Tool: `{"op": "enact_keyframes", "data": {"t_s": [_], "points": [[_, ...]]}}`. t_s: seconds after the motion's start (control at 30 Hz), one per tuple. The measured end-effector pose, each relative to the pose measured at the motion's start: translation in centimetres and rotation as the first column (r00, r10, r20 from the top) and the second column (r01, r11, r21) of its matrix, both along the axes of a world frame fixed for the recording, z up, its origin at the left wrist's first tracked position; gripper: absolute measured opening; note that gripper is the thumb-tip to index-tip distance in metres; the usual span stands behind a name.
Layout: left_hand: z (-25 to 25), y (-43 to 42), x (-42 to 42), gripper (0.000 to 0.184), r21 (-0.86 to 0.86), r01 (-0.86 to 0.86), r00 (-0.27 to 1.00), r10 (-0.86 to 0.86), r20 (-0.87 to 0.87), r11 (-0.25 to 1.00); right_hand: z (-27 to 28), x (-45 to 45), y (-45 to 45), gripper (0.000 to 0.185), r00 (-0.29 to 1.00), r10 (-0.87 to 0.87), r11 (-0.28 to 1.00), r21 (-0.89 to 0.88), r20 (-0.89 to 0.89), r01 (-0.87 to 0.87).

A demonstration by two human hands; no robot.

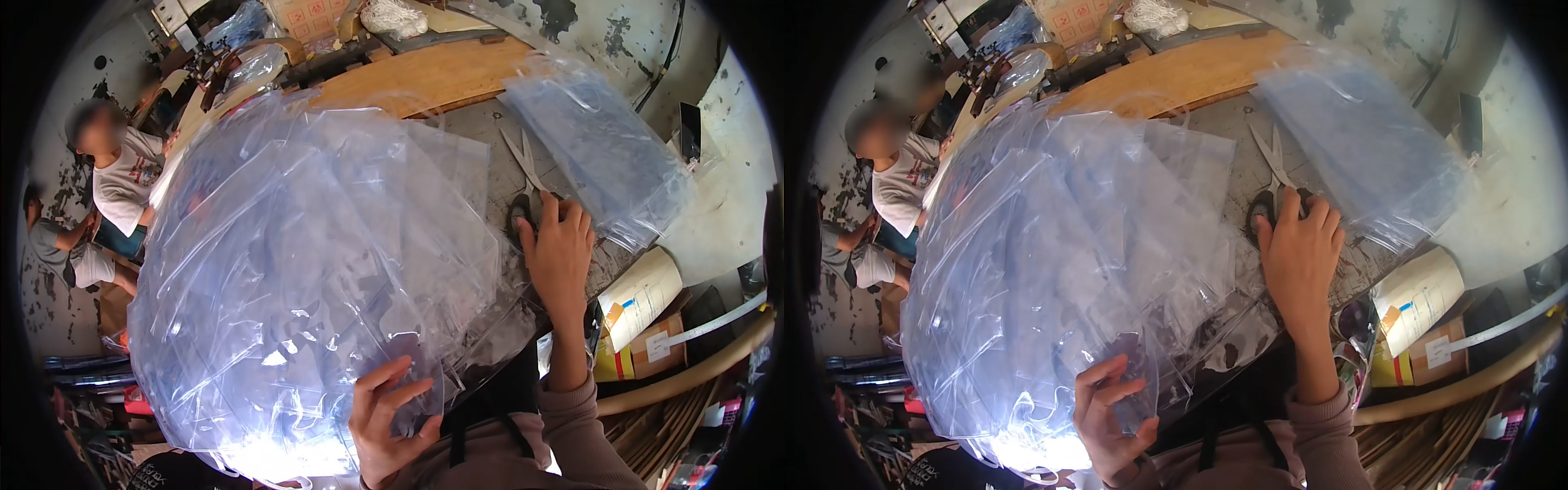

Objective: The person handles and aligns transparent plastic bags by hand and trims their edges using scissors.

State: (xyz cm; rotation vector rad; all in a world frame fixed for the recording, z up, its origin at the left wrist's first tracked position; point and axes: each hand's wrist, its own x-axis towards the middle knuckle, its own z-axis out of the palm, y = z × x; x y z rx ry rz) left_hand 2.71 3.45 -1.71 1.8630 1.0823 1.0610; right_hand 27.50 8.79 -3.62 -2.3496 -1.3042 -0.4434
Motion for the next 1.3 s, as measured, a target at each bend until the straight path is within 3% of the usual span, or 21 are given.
{"op": "enact_keyframes", "data": {"t_s": [0.23, 0.3, 0.43, 0.5, 0.53, 0.6, 0.87, 1.07, 1.13, 1.23, 1.3], "points": [[-0.2, 0.1, -0.1, 0.039, 0.015, 0.010, 1.000, -0.010, -0.004, 1.000, 1.1, 2.8, 0.0, 0.039, 0.977, 0.085, 0.996, 0.013, -0.194, -0.084], [-0.3, 0.1, -0.2, 0.038, 0.022, 0.007, 1.000, -0.007, -0.001, 1.000, 2.4, 3.3, -0.9, 0.036, 0.924, 0.193, 0.977, -0.018, -0.330, -0.211], [-0.2, 0.0, 0.2, 0.034, 0.061, 0.006, 1.000, -0.004, -0.021, 0.998, 3.9, 4.4, -3.0, 0.035, 0.859, 0.289, 0.942, -0.037, -0.421, -0.335], [-0.2, 0.0, 0.2, 0.031, 0.074, 0.012, 1.000, -0.010, -0.028, 0.997, 3.8, 5.1, -4.2, 0.036, 0.550, 0.315, 0.919, 0.104, -0.774, -0.380], [-0.2, 0.0, 0.2, 0.028, 0.085, 0.016, 0.999, -0.013, -0.038, 0.996, 3.6, 5.3, -4.7, 0.036, 0.552, 0.321, 0.917, 0.107, -0.770, -0.384], [-0.1, 0.0, -0.1, 0.029, 0.095, 0.024, 0.999, -0.021, -0.034, 0.995, 3.0, 5.2, -5.7, 0.037, 0.374, 0.385, 0.903, 0.259, -0.844, -0.344], [0.0, -0.2, 0.1, 0.033, 0.061, 0.031, 0.998, -0.027, -0.059, 0.998, 2.0, 4.1, -6.8, 0.041, 0.398, 0.384, 0.910, 0.268, -0.833, -0.317], [-0.4, -0.1, 0.4, 0.044, 0.194, -0.030, 0.997, 0.045, -0.069, 0.981, 1.9, 4.1, -7.0, 0.043, 0.439, 0.365, 0.917, 0.238, -0.821, -0.319], [-0.5, -0.3, 0.0, 0.049, 0.084, 0.004, 1.000, -0.001, -0.031, 0.996, 2.0, 4.0, -7.1, 0.044, 0.453, 0.348, 0.923, 0.215, -0.821, -0.318], [0.1, -0.5, 0.3, 0.041, 0.205, -0.009, 1.000, 0.015, -0.028, 0.979, 1.9, 3.8, -7.3, 0.046, 0.400, 0.376, 0.914, 0.262, -0.836, -0.310], [0.0, -0.6, 0.4, 0.040, 0.180, -0.040, 0.999, 0.046, -0.029, 0.983, 2.6, 3.4, -7.1, 0.047, 0.426, 0.377, 0.911, 0.246, -0.823, -0.332]]}}
